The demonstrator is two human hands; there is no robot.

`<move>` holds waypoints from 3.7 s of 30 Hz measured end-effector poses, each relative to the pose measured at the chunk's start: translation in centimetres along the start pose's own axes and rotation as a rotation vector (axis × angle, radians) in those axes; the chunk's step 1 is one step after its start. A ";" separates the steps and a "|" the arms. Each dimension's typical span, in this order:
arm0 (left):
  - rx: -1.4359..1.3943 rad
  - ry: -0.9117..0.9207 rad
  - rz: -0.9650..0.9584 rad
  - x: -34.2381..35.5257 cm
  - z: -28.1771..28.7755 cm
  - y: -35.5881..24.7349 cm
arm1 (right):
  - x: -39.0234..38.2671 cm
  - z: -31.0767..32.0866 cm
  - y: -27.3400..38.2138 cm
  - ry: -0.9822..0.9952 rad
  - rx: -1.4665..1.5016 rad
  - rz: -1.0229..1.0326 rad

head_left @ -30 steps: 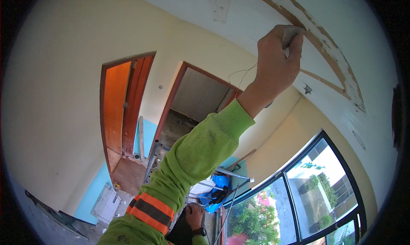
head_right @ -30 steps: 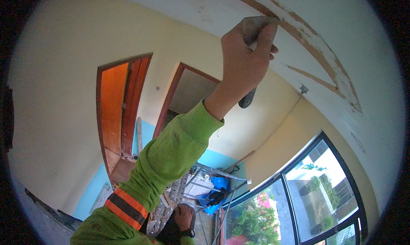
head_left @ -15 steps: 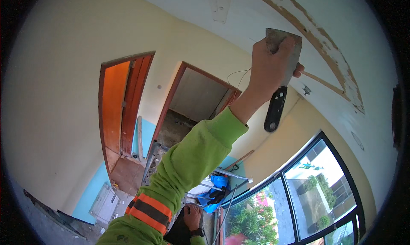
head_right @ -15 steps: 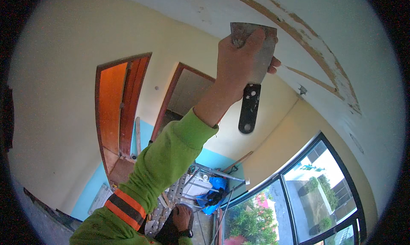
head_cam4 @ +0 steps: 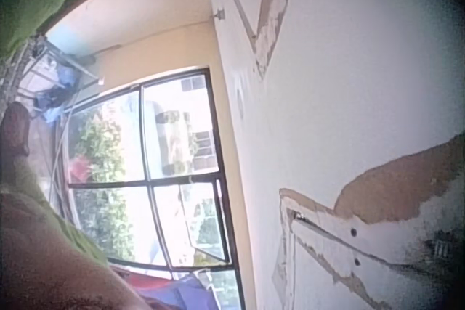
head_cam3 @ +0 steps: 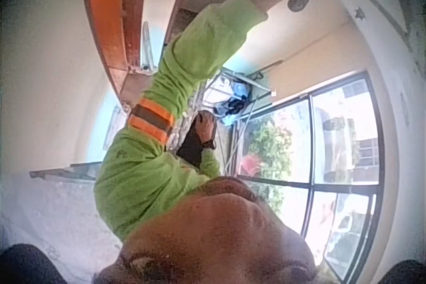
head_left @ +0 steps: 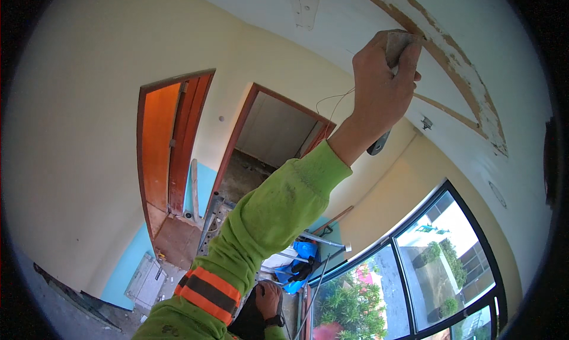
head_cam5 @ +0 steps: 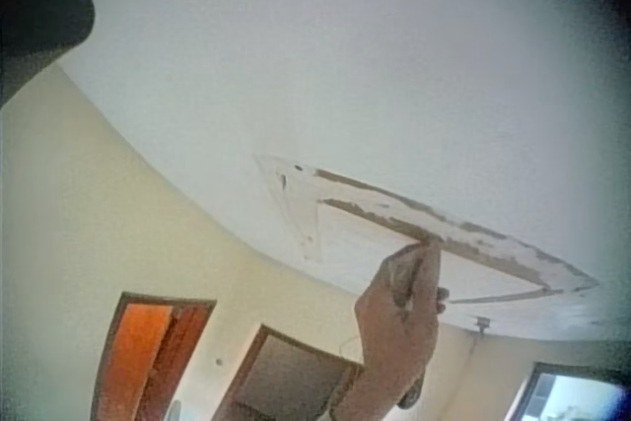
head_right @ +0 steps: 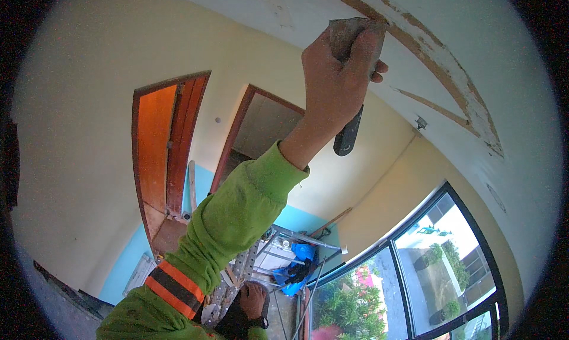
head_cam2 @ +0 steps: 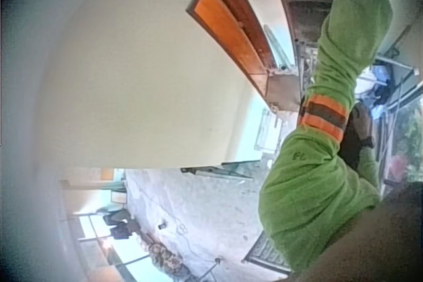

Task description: The person scores tape on the ceiling with a utility knife, peels the tape away by hand, and scrapes the ceiling surface using a putty knife.

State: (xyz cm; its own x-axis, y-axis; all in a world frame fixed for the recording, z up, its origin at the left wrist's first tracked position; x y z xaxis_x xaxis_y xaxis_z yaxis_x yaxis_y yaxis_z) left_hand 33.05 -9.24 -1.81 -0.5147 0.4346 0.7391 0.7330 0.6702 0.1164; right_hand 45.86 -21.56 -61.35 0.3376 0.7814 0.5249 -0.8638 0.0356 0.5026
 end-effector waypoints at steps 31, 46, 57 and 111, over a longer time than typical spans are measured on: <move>-0.126 -0.022 0.165 -0.1 -0.2 0.1 | 0.1 0.2 0.1 -0.039 -0.028 0.057; -0.801 0.141 0.957 -1.3 0.0 1.6 | 0.1 0.1 0.2 -0.005 -0.024 0.027; -0.178 -0.035 0.293 -0.5 -0.3 -0.5 | 0.3 0.4 0.6 -0.034 -0.024 0.040; -0.222 0.381 0.590 -3.5 -0.7 -0.8 | 29.4 35.6 30.7 -0.520 0.487 0.581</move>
State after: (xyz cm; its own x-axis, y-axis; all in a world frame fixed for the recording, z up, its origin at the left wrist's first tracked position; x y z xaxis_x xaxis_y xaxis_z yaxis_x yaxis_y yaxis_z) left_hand 34.51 -11.70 -4.01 0.1542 0.4192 0.8947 0.9338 0.2342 -0.2707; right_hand 42.59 -19.66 -6.05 0.1277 0.2119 0.9689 -0.7369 -0.6336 0.2357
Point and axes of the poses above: each hand's wrist, its own x-axis towards the middle knuckle, its own z-axis out of the back of the hand, y = z × x, the point moved 4 cm from there along x, towards the middle knuckle, and after that the axes turned 10 degrees about -y, right-handed, at the moved point
